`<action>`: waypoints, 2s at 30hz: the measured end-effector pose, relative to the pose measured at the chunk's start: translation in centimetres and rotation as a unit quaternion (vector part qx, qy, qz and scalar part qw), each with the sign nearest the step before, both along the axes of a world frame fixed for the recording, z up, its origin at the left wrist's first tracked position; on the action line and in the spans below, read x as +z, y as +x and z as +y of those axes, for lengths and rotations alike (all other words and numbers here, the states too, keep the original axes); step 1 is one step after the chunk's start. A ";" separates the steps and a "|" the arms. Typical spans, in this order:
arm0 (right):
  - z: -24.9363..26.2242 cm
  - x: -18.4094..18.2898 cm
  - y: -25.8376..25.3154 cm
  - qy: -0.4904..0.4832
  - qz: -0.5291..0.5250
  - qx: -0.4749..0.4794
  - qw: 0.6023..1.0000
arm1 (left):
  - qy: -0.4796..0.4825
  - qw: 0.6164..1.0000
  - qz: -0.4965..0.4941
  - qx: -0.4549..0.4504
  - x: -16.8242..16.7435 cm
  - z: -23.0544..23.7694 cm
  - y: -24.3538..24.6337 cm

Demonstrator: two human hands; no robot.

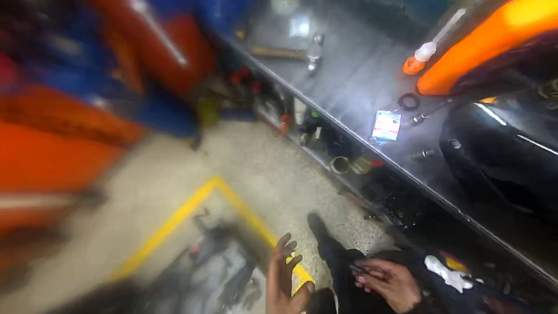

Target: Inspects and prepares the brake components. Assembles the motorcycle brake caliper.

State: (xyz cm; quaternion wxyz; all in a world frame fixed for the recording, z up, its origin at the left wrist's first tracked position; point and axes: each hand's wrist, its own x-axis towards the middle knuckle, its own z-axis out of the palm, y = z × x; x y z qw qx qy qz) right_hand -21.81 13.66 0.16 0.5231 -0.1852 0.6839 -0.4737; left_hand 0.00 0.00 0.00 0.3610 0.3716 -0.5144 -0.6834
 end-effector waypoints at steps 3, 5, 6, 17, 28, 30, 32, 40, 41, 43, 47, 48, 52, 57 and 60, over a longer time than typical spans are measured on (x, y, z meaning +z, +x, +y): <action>-1.3 7.7 6.9 -0.262 -0.005 0.103 0.960 | -0.119 0.992 -0.042 0.010 10.7 5.0 8.3; -0.3 13.5 11.8 -0.350 -0.029 0.172 0.920 | -0.199 0.975 -0.099 0.015 17.1 9.2 13.5; 0.4 16.1 14.1 -0.373 -0.049 0.202 0.904 | -0.232 0.965 -0.120 0.028 19.8 11.4 15.8; 9.3 29.0 32.8 -0.534 -0.060 0.452 0.712 | -0.401 0.837 -0.304 0.215 31.2 31.6 32.4; 11.0 30.9 35.8 -0.549 -0.040 0.461 0.696 | -0.424 0.839 -0.257 0.226 31.6 34.4 34.9; 10.6 31.1 35.6 -0.539 -0.047 0.451 0.709 | -0.418 0.848 -0.241 0.219 31.6 34.4 34.8; 10.1 31.1 35.2 -0.531 -0.056 0.454 0.713 | -0.414 0.852 -0.217 0.238 31.5 34.1 34.7; 8.9 31.6 34.1 -0.492 -0.109 0.436 0.746 | -0.483 0.735 -0.382 0.283 31.7 32.1 32.3; 8.9 31.8 33.9 -0.471 -0.135 0.427 0.760 | -0.492 0.717 -0.397 0.292 31.3 32.0 32.1; 8.7 32.1 33.5 -0.433 -0.176 0.417 0.780 | -0.498 0.697 -0.411 0.313 31.2 31.9 31.9; 8.5 32.2 33.1 -0.379 -0.238 0.426 0.786 | -0.504 0.669 -0.418 0.352 32.5 31.5 30.9; 8.4 32.1 33.1 -0.369 -0.257 0.431 0.783 | -0.508 0.660 -0.428 0.350 32.4 31.3 30.7; 8.3 32.0 32.6 -0.284 -0.364 0.420 0.781 | -0.530 0.610 -0.476 0.348 30.6 31.2 30.7; 8.4 31.9 32.6 -0.194 -0.432 0.439 0.764 | -0.541 0.583 -0.478 0.372 31.1 31.2 30.4; 8.6 31.7 32.7 -0.158 -0.499 0.449 0.724 | -0.539 0.579 -0.494 0.361 30.9 31.1 30.6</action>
